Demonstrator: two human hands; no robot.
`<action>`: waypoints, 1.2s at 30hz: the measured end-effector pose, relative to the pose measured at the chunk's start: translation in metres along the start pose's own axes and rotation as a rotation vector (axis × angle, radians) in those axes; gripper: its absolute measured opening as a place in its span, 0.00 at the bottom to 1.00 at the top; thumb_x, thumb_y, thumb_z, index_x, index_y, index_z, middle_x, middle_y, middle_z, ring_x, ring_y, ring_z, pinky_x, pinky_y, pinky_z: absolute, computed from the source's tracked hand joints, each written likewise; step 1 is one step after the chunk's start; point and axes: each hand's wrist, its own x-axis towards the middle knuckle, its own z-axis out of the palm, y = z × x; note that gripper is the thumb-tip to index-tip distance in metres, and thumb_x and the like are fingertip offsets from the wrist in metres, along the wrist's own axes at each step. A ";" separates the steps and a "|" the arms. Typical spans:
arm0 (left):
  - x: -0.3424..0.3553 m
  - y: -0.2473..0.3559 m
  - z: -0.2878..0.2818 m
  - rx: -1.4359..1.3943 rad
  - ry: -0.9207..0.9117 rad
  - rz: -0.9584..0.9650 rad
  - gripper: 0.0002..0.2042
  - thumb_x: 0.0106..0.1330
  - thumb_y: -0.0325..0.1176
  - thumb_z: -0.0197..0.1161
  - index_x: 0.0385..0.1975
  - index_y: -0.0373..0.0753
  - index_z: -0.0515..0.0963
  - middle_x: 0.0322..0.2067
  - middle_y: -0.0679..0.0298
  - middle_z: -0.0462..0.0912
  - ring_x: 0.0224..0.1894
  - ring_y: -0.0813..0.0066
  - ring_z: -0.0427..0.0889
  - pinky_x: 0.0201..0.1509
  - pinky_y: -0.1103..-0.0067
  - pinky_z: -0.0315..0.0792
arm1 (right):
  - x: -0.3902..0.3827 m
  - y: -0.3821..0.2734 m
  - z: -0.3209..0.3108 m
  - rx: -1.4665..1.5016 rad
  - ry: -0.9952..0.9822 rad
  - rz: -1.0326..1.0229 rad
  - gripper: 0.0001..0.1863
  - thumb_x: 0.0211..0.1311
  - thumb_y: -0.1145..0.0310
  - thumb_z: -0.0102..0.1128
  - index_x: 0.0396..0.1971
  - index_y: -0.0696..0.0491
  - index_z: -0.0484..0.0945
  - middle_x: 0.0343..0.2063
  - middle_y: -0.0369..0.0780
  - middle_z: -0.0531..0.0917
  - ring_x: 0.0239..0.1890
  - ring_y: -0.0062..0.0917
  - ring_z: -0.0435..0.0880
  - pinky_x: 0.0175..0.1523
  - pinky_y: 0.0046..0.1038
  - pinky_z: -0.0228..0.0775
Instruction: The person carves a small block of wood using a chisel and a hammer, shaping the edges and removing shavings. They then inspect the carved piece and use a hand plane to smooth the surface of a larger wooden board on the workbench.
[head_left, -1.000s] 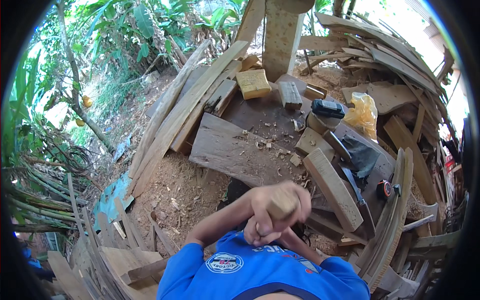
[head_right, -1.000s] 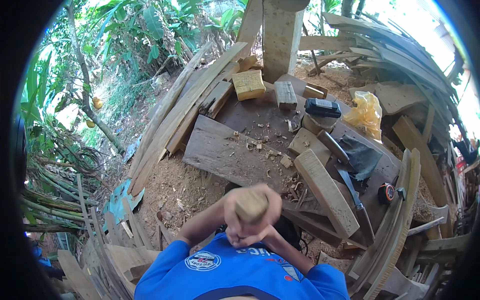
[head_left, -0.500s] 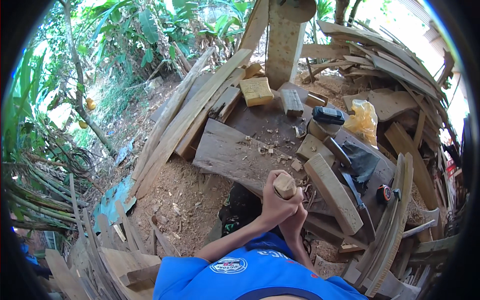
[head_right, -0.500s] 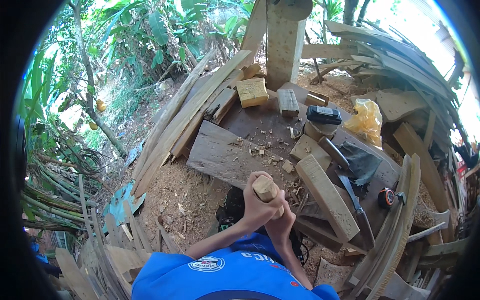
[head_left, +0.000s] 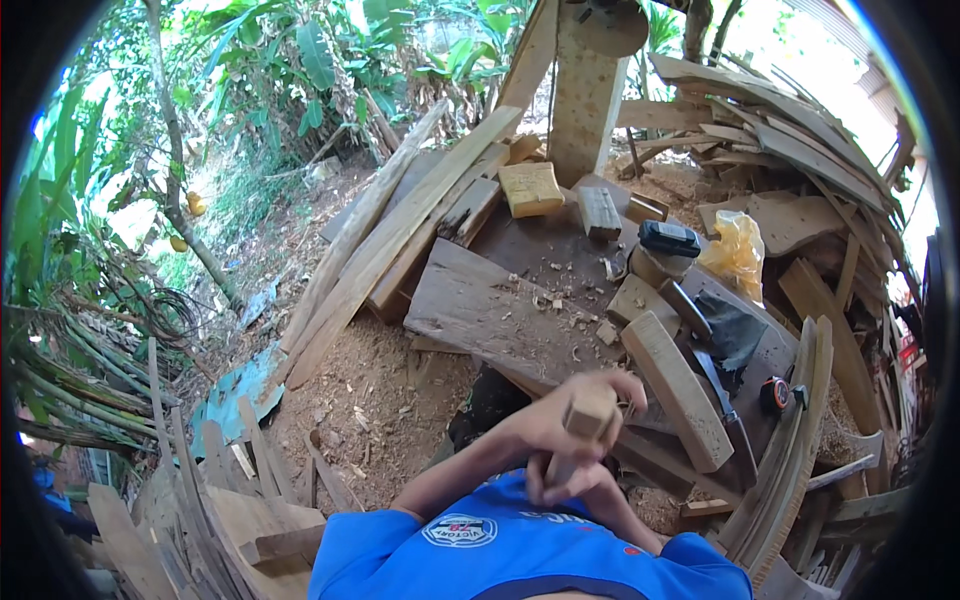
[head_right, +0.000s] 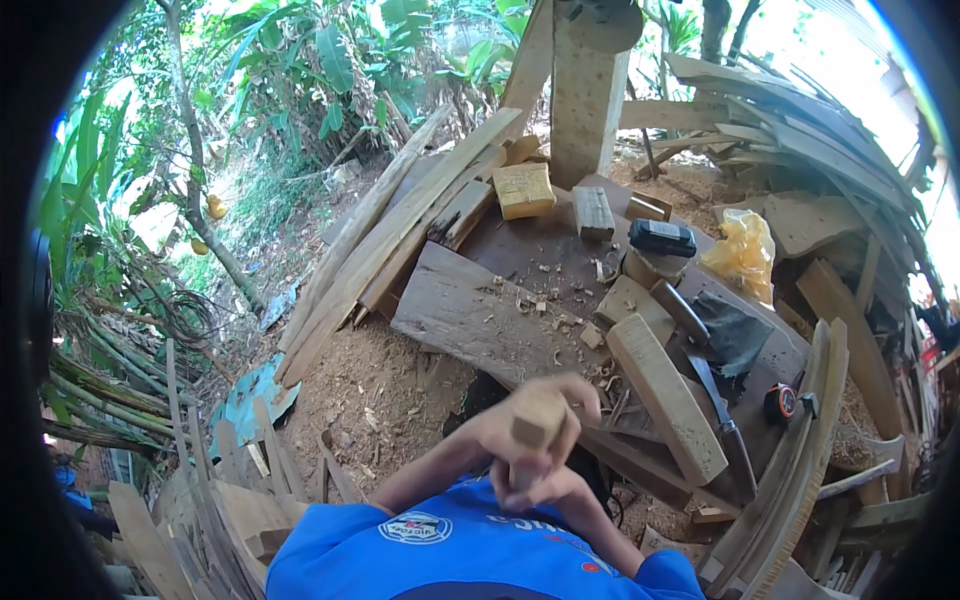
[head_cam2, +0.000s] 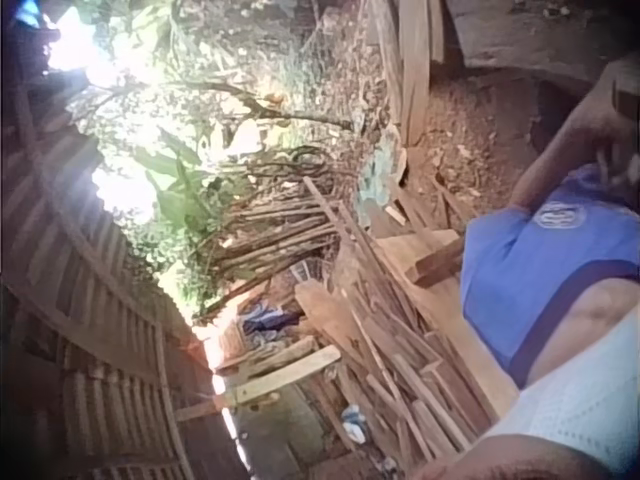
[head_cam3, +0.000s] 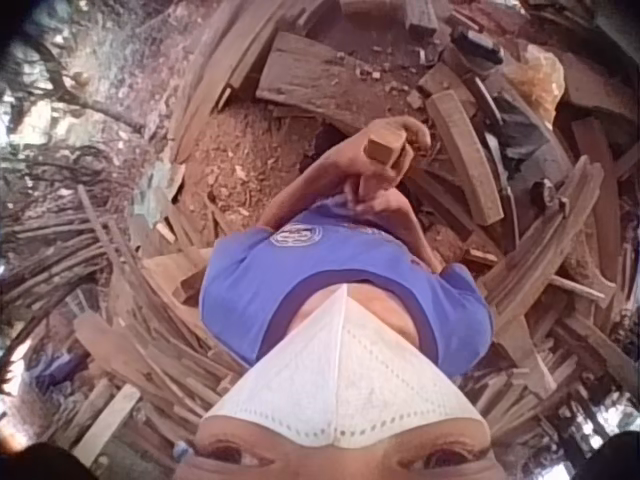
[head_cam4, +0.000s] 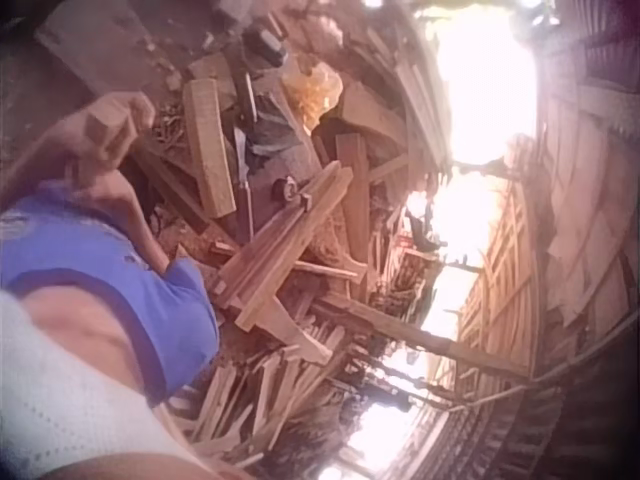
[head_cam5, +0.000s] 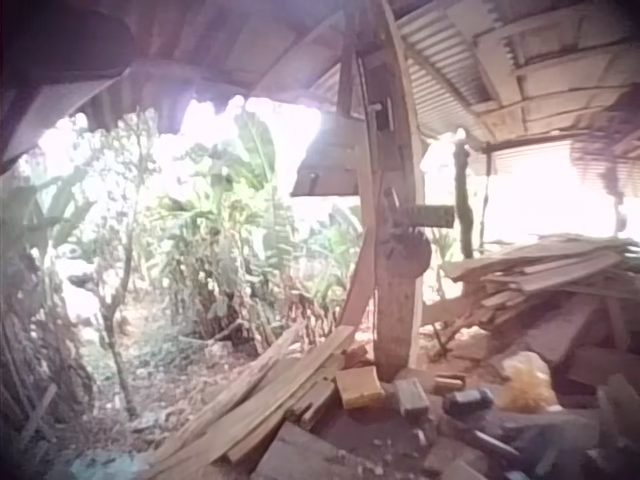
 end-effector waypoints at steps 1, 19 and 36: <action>-0.001 0.007 0.005 0.092 0.190 0.008 0.26 0.41 0.26 0.64 0.42 0.35 0.61 0.19 0.62 0.74 0.21 0.79 0.75 0.24 0.84 0.70 | 0.003 -0.012 0.010 -0.091 0.277 -0.109 0.17 0.30 0.78 0.65 0.27 0.57 0.72 0.19 0.37 0.74 0.22 0.22 0.75 0.30 0.23 0.67; 0.019 -0.010 -0.017 0.468 0.768 0.262 0.17 0.44 0.22 0.64 0.34 0.35 0.65 0.21 0.66 0.73 0.24 0.81 0.75 0.29 0.81 0.71 | 0.027 -0.016 -0.012 -0.940 0.899 -0.384 0.10 0.46 0.74 0.58 0.31 0.60 0.73 0.24 0.41 0.79 0.31 0.24 0.80 0.36 0.24 0.69; 0.006 0.004 0.008 -0.556 -0.356 0.034 0.38 0.39 0.25 0.64 0.53 0.25 0.52 0.13 0.60 0.73 0.14 0.77 0.73 0.19 0.80 0.71 | 0.036 0.016 0.001 0.675 -0.735 -0.017 0.10 0.45 0.70 0.61 0.24 0.56 0.69 0.18 0.35 0.70 0.21 0.17 0.69 0.24 0.20 0.59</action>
